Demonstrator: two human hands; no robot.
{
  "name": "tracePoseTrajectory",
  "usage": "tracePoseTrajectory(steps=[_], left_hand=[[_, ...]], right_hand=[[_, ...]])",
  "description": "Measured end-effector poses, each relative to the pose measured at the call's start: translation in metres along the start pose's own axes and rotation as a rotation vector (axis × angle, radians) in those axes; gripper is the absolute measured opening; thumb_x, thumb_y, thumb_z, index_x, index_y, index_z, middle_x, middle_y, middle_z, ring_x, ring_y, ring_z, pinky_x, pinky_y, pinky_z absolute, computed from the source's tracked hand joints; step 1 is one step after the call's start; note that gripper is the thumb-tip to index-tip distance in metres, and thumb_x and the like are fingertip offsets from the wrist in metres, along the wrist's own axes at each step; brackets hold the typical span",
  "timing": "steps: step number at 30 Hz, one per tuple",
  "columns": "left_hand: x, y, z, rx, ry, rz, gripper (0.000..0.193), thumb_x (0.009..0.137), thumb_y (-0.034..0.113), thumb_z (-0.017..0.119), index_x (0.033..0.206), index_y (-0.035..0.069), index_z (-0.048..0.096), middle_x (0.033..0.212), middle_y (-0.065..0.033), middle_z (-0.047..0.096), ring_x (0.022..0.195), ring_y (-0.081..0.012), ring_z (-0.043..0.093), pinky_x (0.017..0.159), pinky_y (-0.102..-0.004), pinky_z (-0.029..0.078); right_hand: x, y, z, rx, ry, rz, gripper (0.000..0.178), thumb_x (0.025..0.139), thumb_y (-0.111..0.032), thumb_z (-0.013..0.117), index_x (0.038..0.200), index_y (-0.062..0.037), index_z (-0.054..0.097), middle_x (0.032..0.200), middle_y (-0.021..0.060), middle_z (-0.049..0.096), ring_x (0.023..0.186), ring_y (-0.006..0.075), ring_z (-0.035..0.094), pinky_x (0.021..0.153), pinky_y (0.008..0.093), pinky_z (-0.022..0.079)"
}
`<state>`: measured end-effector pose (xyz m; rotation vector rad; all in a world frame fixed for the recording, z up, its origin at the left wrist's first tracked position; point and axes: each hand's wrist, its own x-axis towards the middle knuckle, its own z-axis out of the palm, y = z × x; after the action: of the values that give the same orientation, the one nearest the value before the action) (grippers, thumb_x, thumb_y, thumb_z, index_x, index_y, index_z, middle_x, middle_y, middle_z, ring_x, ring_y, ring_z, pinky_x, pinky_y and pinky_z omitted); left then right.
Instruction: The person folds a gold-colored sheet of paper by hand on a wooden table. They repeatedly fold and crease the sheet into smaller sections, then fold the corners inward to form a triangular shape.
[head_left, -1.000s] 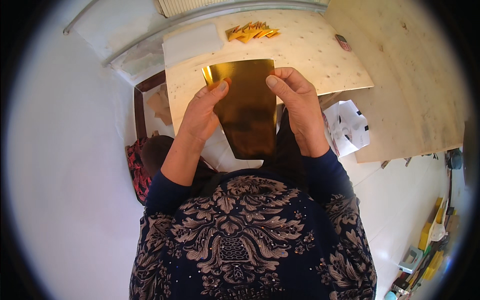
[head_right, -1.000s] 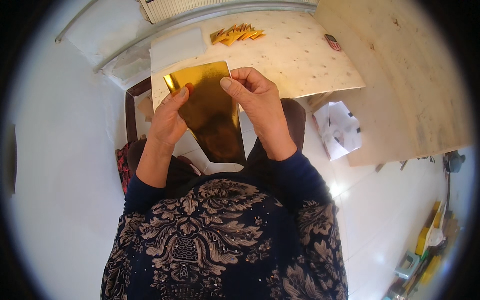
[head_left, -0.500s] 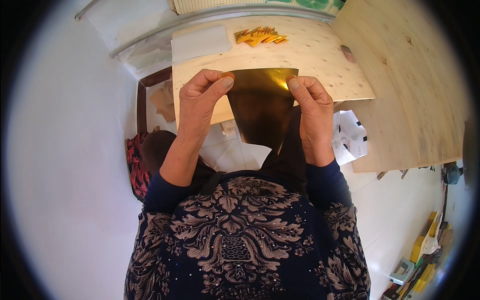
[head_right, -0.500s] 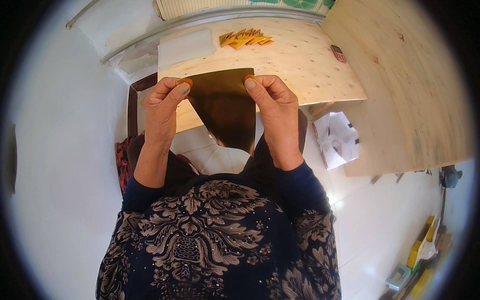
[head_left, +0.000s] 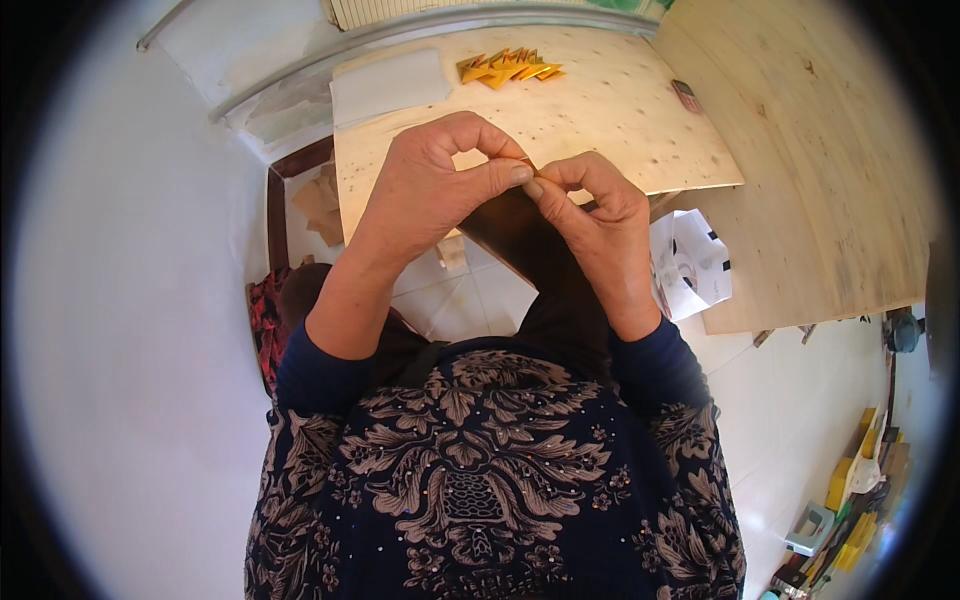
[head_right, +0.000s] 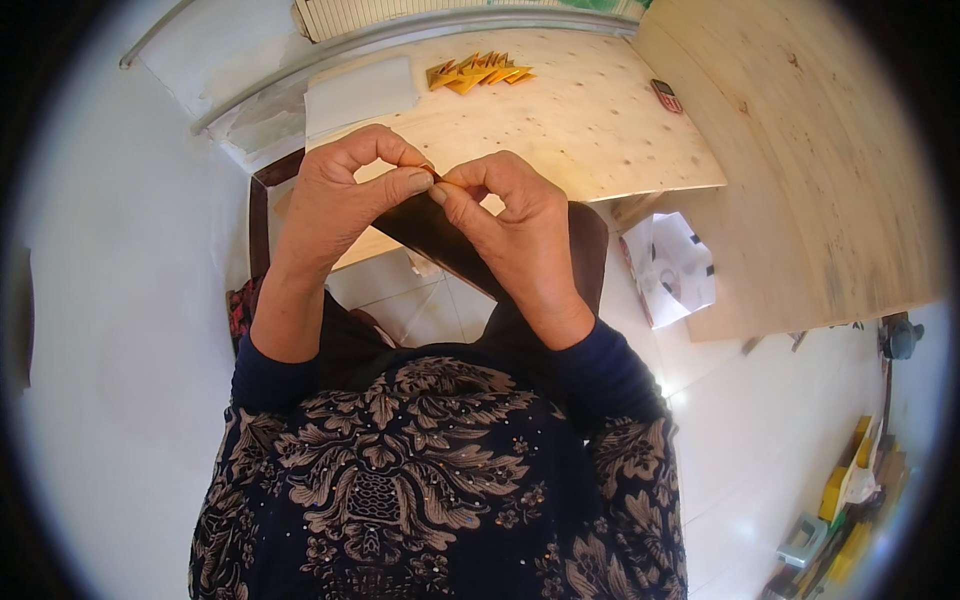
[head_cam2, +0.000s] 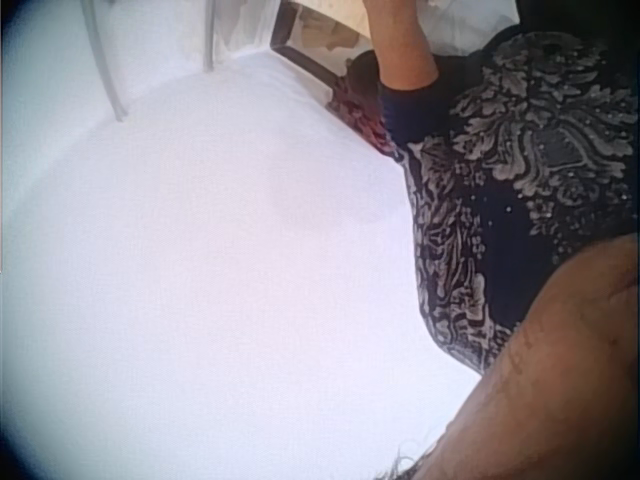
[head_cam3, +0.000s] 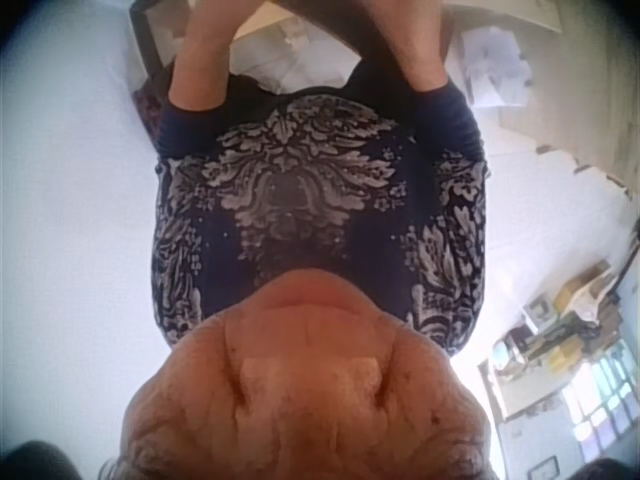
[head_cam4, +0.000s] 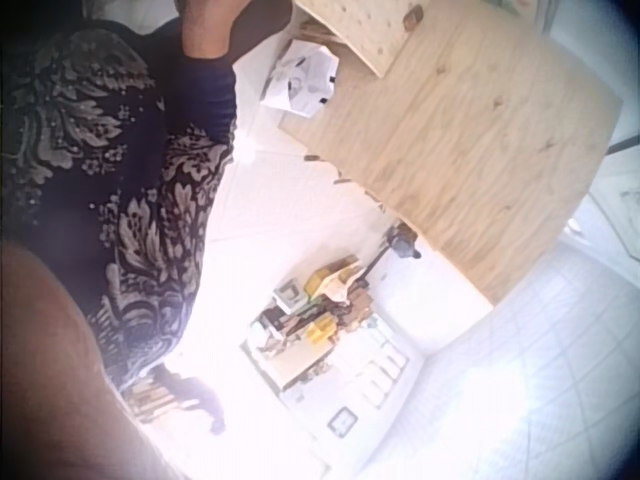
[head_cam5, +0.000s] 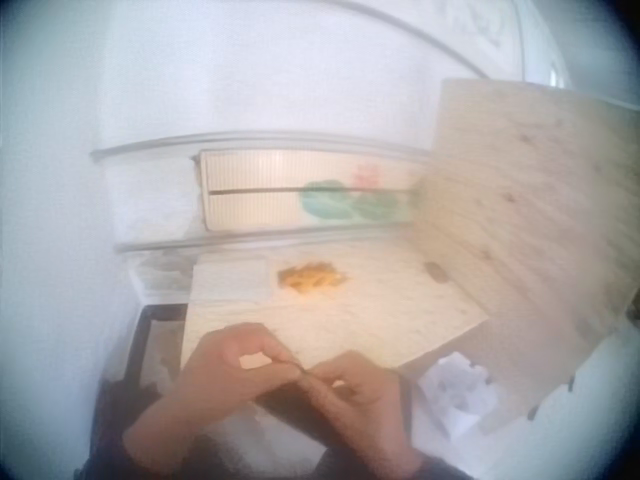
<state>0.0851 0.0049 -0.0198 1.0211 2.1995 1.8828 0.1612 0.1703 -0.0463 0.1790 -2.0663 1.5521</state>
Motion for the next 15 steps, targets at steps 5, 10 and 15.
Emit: tracePoseTrajectory(steps=[5,10,15], left_hand=[[-0.003,0.003,0.002,-0.003,0.018,-0.048,0.012,0.081,0.013,0.075,0.087,0.002,0.073,0.081,-0.0023,0.069,0.078,-0.0082,0.059,0.074,-0.0234,0.048],[-0.001,0.005,0.001,0.026,0.043,-0.023,0.013,0.081,0.013,0.075,0.086,0.001,0.073,0.08,-0.0024,0.069,0.077,-0.0077,0.059,0.073,-0.0229,0.048],[-0.002,0.0,-0.017,-0.056,0.204,-0.081,0.012,0.082,0.013,0.074,0.088,0.002,0.073,0.082,-0.0002,0.069,0.076,-0.0075,0.06,0.069,-0.0241,0.049]], right_hand=[[-0.001,0.0,0.0,0.006,0.003,-0.02,0.01,0.081,-0.002,0.076,0.085,0.0,0.068,0.077,0.0021,0.063,0.071,0.0088,0.056,0.066,0.0226,0.046],[0.0,0.001,0.001,0.019,0.01,-0.024,0.01,0.08,-0.003,0.076,0.085,-0.0002,0.068,0.077,0.0032,0.063,0.071,0.0099,0.057,0.065,0.0236,0.047],[-0.003,0.011,-0.014,-0.14,-0.136,0.043,0.013,0.081,-0.008,0.075,0.087,0.0005,0.067,0.076,0.0053,0.064,0.072,0.0122,0.059,0.066,0.0251,0.048]])
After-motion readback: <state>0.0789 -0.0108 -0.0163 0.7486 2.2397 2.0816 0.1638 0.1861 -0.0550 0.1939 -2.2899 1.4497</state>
